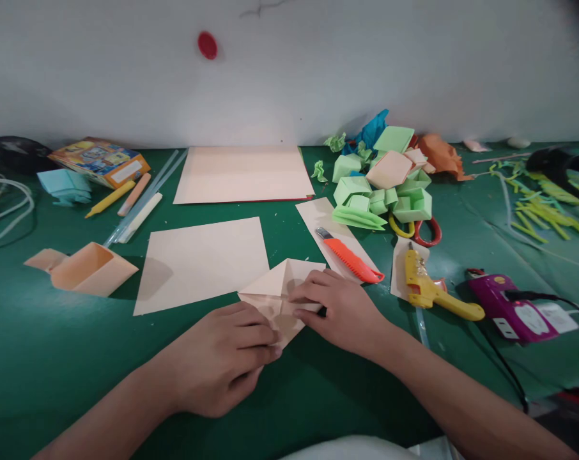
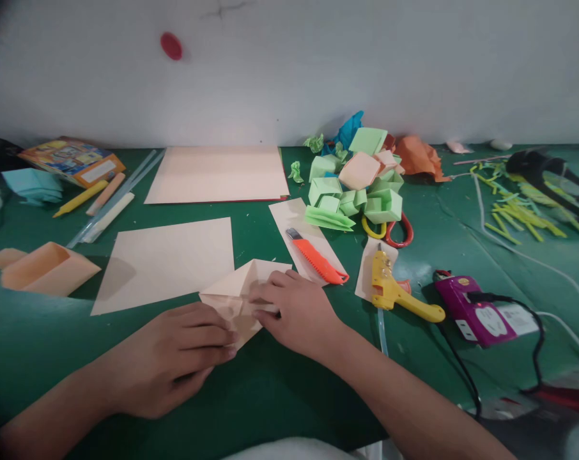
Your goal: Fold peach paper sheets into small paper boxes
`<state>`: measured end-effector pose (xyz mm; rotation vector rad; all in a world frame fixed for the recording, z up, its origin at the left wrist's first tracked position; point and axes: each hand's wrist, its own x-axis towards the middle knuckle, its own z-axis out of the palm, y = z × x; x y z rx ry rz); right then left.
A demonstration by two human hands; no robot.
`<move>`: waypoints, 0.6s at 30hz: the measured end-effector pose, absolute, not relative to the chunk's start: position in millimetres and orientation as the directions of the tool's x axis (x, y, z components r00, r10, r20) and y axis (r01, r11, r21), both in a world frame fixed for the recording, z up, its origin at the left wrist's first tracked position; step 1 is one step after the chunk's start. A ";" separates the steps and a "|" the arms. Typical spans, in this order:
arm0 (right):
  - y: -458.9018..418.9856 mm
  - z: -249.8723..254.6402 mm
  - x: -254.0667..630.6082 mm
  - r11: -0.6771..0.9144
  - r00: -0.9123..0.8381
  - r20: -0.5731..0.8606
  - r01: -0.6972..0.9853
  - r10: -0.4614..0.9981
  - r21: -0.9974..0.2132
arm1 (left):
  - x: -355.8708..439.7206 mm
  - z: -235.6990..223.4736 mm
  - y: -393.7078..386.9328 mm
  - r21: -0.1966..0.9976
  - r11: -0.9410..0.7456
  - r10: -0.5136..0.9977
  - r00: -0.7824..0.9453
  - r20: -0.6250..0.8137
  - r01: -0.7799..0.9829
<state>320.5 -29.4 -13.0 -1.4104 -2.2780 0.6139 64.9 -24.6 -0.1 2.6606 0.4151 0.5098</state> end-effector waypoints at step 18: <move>-33.7 4.9 331.5 0.681 -0.754 0.051 0.560 0.655 -0.471 | 66.3 2.3 -22.8 0.440 -0.875 0.352 0.891 0.286 0.204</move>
